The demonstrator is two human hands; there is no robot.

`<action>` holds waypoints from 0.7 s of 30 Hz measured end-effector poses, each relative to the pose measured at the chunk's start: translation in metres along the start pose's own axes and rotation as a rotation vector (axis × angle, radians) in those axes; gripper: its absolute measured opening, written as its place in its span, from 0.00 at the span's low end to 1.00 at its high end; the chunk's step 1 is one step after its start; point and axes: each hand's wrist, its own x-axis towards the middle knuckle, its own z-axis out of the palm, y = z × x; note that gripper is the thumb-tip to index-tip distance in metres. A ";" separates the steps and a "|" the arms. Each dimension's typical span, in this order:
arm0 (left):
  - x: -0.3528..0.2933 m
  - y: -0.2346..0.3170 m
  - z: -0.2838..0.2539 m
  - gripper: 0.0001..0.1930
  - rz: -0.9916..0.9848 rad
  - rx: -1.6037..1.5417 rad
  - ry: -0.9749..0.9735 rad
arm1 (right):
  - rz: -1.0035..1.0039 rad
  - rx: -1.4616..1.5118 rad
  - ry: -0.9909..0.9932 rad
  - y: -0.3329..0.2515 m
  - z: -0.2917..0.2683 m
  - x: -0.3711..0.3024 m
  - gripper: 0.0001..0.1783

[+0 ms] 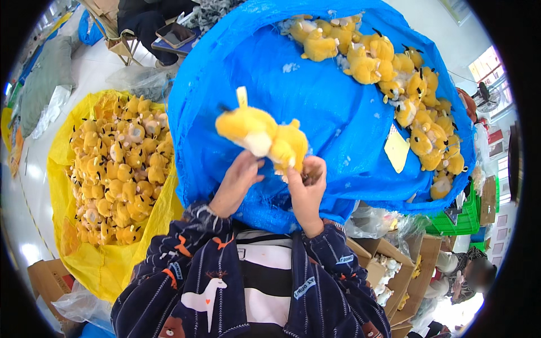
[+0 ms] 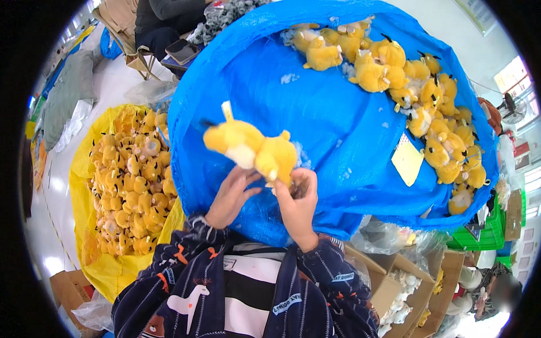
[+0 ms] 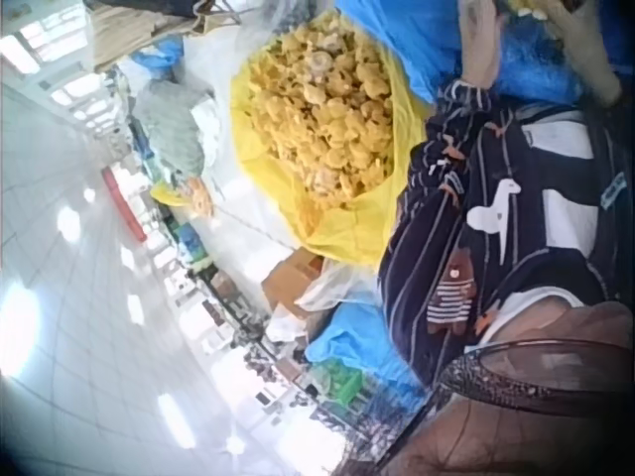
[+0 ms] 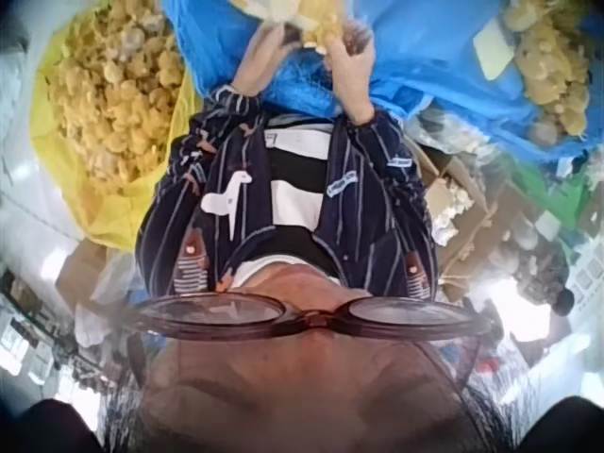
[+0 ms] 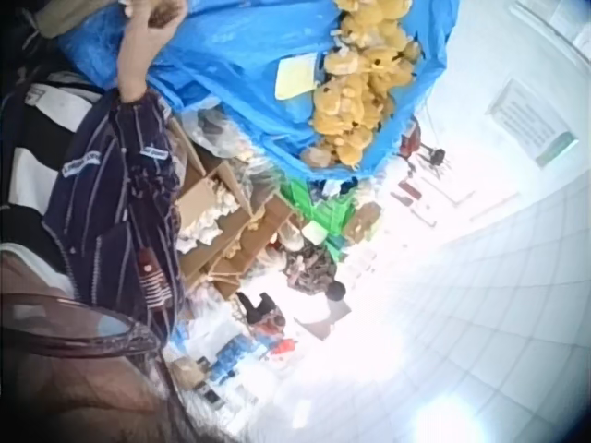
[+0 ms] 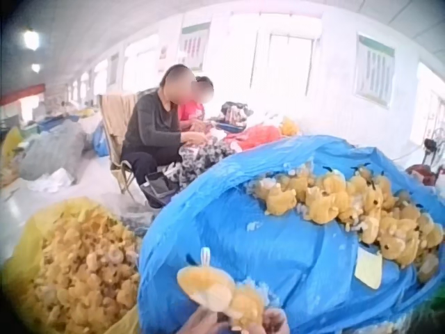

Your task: The person repeatedly stuffs white filling into small yellow plush toys by hand, then places each stuffed toy into a blue bag. The person handles the toys one at a time, opening them, inserting filling, and closing them before moving to the next.

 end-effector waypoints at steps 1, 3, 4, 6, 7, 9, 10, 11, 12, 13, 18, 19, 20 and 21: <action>-0.005 0.000 -0.001 0.23 -0.009 0.080 0.026 | -0.227 -0.203 0.026 0.006 -0.003 0.001 0.16; -0.008 -0.001 -0.001 0.24 0.164 -0.065 0.093 | -0.494 -0.436 -0.081 0.008 -0.007 -0.003 0.16; -0.001 0.004 -0.004 0.23 0.139 -0.224 0.074 | -0.659 -0.528 -0.194 0.013 -0.009 0.000 0.16; 0.010 0.014 -0.007 0.21 0.082 -0.429 0.095 | -0.859 -0.616 -0.346 0.018 -0.006 -0.002 0.15; 0.012 0.024 -0.003 0.21 0.057 -0.472 0.129 | -0.737 -0.574 -0.355 0.016 -0.003 -0.005 0.15; 0.011 0.030 -0.004 0.20 0.051 -0.504 0.161 | -0.504 -0.497 -0.367 0.010 0.001 -0.014 0.16; 0.008 0.030 -0.006 0.20 0.067 -0.494 0.162 | -0.183 -0.486 -0.329 0.005 -0.008 -0.022 0.19; 0.008 0.029 -0.005 0.20 0.077 -0.485 0.156 | -0.038 -0.440 -0.278 0.000 -0.015 -0.021 0.24; 0.007 0.026 -0.002 0.20 0.106 -0.419 0.158 | 0.019 -0.407 -0.243 -0.009 -0.013 -0.019 0.27; 0.007 0.024 0.001 0.20 0.132 -0.353 0.156 | 0.077 -0.375 -0.204 -0.016 -0.009 -0.016 0.29; -0.006 0.035 0.001 0.20 -0.020 0.059 0.128 | 0.040 -0.287 -0.317 -0.013 0.004 -0.018 0.29; -0.009 0.036 -0.002 0.20 -0.065 -0.035 0.110 | 0.061 -0.357 -0.383 -0.017 0.001 -0.018 0.29; -0.011 0.035 -0.007 0.19 -0.072 -0.068 0.063 | 0.041 -0.301 -0.408 -0.011 0.000 -0.018 0.29; -0.013 0.035 -0.011 0.20 -0.079 -0.093 0.031 | 0.023 -0.233 -0.444 -0.003 0.000 -0.019 0.29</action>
